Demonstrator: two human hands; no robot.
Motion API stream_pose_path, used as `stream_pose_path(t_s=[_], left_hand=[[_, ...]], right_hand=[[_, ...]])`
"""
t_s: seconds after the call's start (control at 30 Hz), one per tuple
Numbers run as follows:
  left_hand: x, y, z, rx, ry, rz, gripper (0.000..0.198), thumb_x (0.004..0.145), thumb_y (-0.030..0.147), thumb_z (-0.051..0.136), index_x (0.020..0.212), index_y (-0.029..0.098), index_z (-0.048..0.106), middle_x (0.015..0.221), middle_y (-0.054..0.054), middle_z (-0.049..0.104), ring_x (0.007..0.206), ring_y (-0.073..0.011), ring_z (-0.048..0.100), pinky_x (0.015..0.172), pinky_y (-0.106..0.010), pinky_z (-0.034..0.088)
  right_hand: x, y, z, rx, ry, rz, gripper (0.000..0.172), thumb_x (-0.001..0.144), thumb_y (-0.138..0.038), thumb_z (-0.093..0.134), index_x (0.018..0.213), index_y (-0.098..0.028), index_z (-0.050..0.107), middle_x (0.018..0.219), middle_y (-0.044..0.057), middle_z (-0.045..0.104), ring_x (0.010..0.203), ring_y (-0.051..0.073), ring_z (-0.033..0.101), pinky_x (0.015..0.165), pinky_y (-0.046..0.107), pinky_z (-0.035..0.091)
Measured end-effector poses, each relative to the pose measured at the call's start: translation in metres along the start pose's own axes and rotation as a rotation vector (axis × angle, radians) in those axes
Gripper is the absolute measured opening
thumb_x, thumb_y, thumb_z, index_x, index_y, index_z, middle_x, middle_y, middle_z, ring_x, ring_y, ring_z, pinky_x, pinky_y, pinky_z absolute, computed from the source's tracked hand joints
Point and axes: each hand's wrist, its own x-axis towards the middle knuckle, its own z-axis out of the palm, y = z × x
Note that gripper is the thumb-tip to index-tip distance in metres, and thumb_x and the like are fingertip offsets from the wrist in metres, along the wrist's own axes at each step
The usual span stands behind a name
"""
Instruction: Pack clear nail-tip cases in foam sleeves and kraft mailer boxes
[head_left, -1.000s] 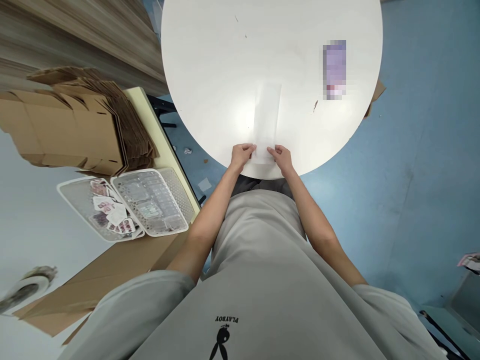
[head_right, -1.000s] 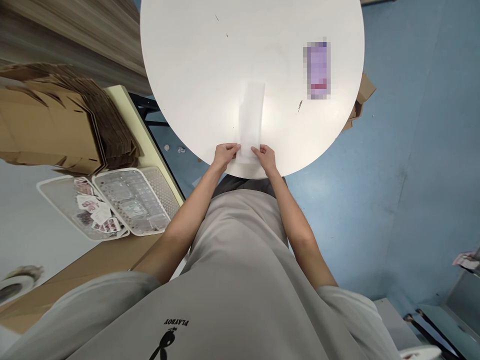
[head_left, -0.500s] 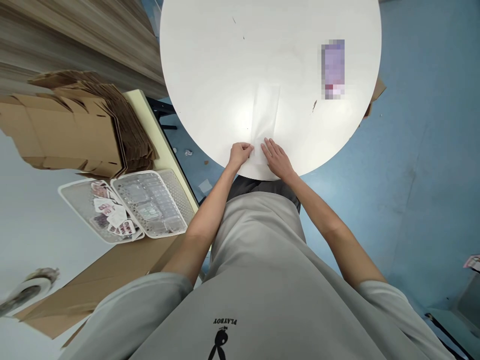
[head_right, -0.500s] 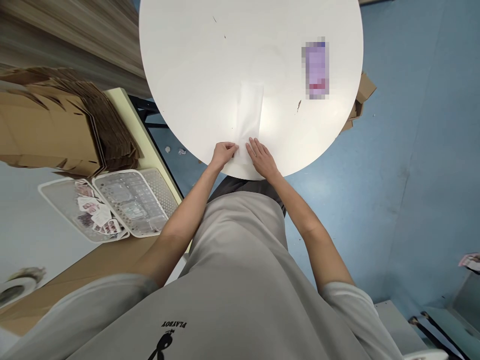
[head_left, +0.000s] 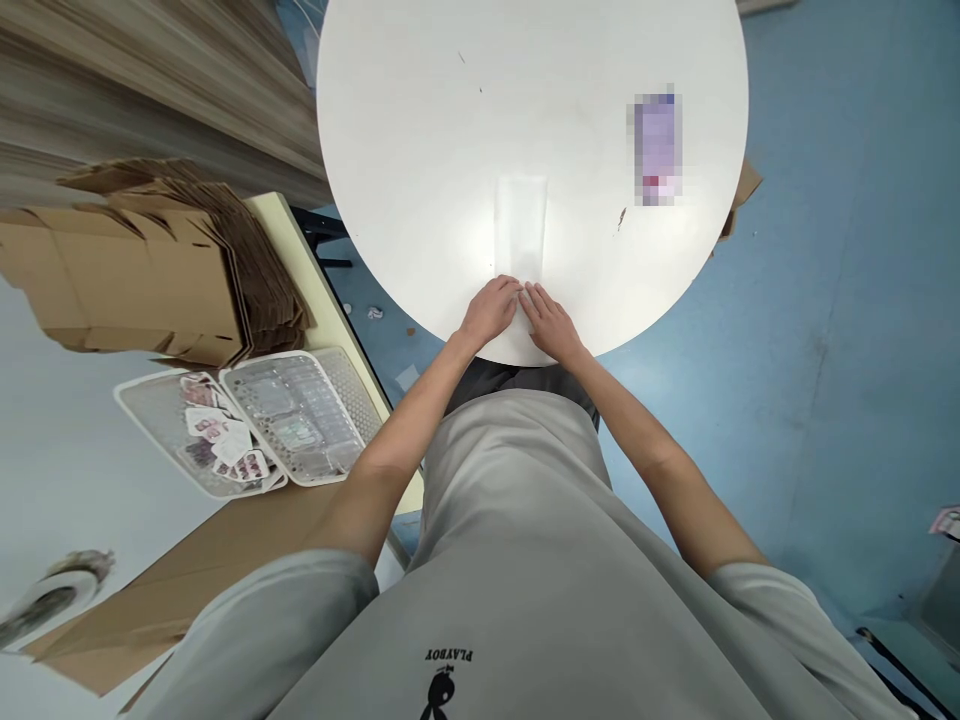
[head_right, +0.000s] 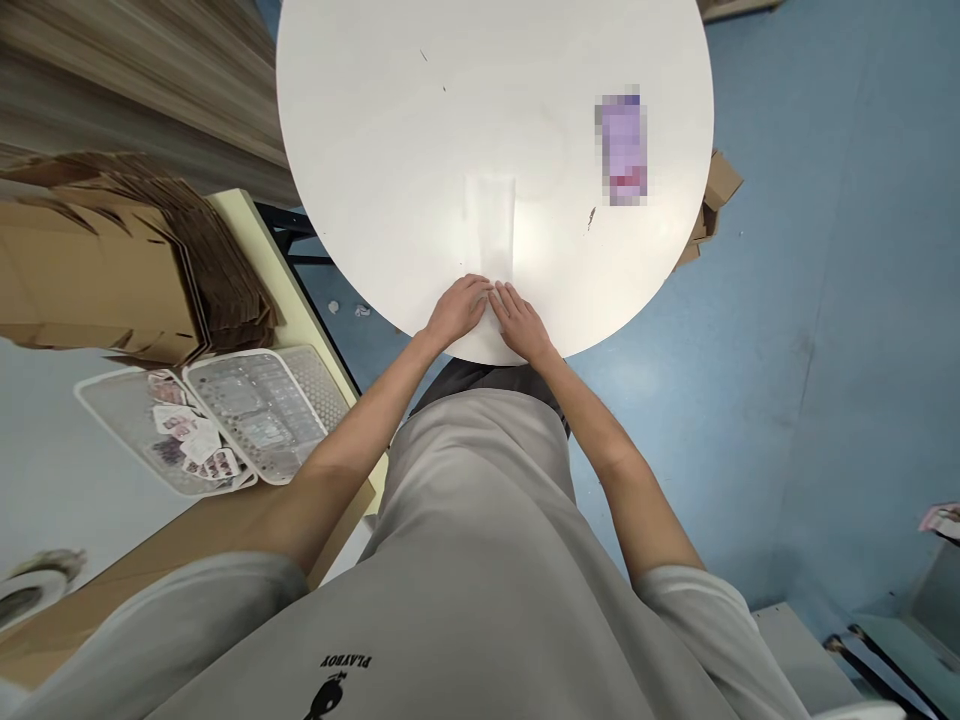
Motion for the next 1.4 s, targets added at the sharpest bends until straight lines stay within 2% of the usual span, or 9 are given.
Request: stream_pose_path(t_s=[0.13, 0.37, 0.6, 0.73, 0.97, 1.03, 1.13, 1.27, 1.4], left_hand=[[0.003, -0.006, -0.013, -0.101, 0.01, -0.077, 0.036, 0.11, 0.034, 0.051, 0.131, 0.021, 0.077, 0.145, -0.014, 0.076, 0.138, -0.0306, 0.069, 0.127, -0.048, 0.051], [-0.009, 0.006, -0.027, -0.448, 0.046, -0.299, 0.058, 0.116, 0.063, 0.04, 0.134, 0.021, 0.077, 0.15, -0.012, 0.076, 0.145, -0.0312, 0.067, 0.126, -0.044, 0.05], [0.005, -0.003, -0.005, -0.435, 0.251, -0.448, 0.027, 0.101, 0.038, 0.071, 0.119, 0.019, 0.078, 0.135, -0.015, 0.082, 0.126, -0.0291, 0.079, 0.112, -0.041, 0.059], [0.021, -0.005, 0.002, -0.388, 0.37, -0.608, 0.016, 0.099, 0.034, 0.074, 0.097, 0.02, 0.08, 0.113, -0.012, 0.087, 0.112, -0.0292, 0.082, 0.105, -0.04, 0.061], [0.037, 0.001, 0.001, -0.241, 0.365, -0.712, 0.008, 0.095, 0.022, 0.072, 0.087, 0.022, 0.073, 0.1, -0.008, 0.083, 0.103, -0.0281, 0.078, 0.103, -0.043, 0.061], [0.039, 0.003, 0.003, -0.157, 0.408, -0.669, 0.01, 0.093, 0.018, 0.071, 0.102, 0.021, 0.074, 0.114, -0.012, 0.081, 0.111, -0.0303, 0.077, 0.107, -0.046, 0.06], [0.043, 0.004, 0.006, -0.063, 0.47, -0.406, 0.042, 0.093, 0.013, 0.067, 0.134, 0.021, 0.069, 0.148, -0.017, 0.07, 0.141, -0.0339, 0.065, 0.121, -0.051, 0.054], [0.048, 0.003, 0.0, -0.07, 0.205, -0.047, 0.051, 0.099, 0.017, 0.058, 0.15, 0.021, 0.062, 0.155, -0.018, 0.065, 0.152, -0.0364, 0.056, 0.133, -0.056, 0.044], [0.046, -0.003, -0.013, -0.135, 0.055, -0.04, 0.058, 0.094, 0.024, 0.07, 0.152, 0.02, 0.065, 0.165, -0.019, 0.059, 0.158, -0.0408, 0.05, 0.137, -0.059, 0.037]], right_hand=[[0.003, 0.009, -0.006, 0.1, 0.032, 0.008, 0.084, 0.097, -0.008, 0.059, 0.178, -0.016, 0.041, 0.187, 0.014, 0.038, 0.175, 0.033, 0.034, 0.138, 0.058, 0.042], [0.023, 0.018, -0.018, 0.271, 0.153, 0.207, 0.044, 0.12, -0.047, 0.046, 0.151, -0.021, 0.063, 0.144, 0.017, 0.075, 0.133, 0.034, 0.071, 0.112, 0.053, 0.062], [0.047, 0.014, -0.015, 0.38, 0.318, 0.363, 0.034, 0.116, -0.054, 0.057, 0.114, -0.023, 0.068, 0.118, 0.012, 0.074, 0.105, 0.027, 0.07, 0.099, 0.042, 0.061], [0.062, 0.012, -0.015, 0.422, 0.354, 0.5, 0.024, 0.111, -0.046, 0.066, 0.112, -0.023, 0.067, 0.116, 0.011, 0.073, 0.101, 0.025, 0.07, 0.099, 0.044, 0.06], [0.076, 0.008, -0.029, 0.303, 0.352, 0.606, 0.028, 0.106, -0.042, 0.076, 0.123, -0.023, 0.064, 0.124, 0.013, 0.07, 0.115, 0.032, 0.068, 0.103, 0.052, 0.06], [0.078, 0.002, -0.034, 0.196, 0.353, 0.483, 0.025, 0.11, -0.036, 0.069, 0.129, -0.022, 0.064, 0.136, 0.017, 0.067, 0.13, 0.035, 0.065, 0.111, 0.055, 0.057], [0.082, -0.004, -0.042, 0.084, 0.285, 0.261, 0.021, 0.113, -0.022, 0.056, 0.131, -0.02, 0.067, 0.145, 0.019, 0.066, 0.141, 0.037, 0.059, 0.121, 0.058, 0.05], [0.086, 0.003, -0.051, 0.048, 0.181, 0.143, 0.029, 0.111, -0.014, 0.049, 0.129, -0.019, 0.071, 0.144, 0.018, 0.07, 0.133, 0.034, 0.065, 0.118, 0.056, 0.054], [0.077, 0.016, -0.054, 0.101, 0.135, 0.083, 0.036, 0.112, -0.027, 0.057, 0.146, -0.021, 0.067, 0.16, 0.018, 0.064, 0.148, 0.035, 0.06, 0.122, 0.057, 0.055]])
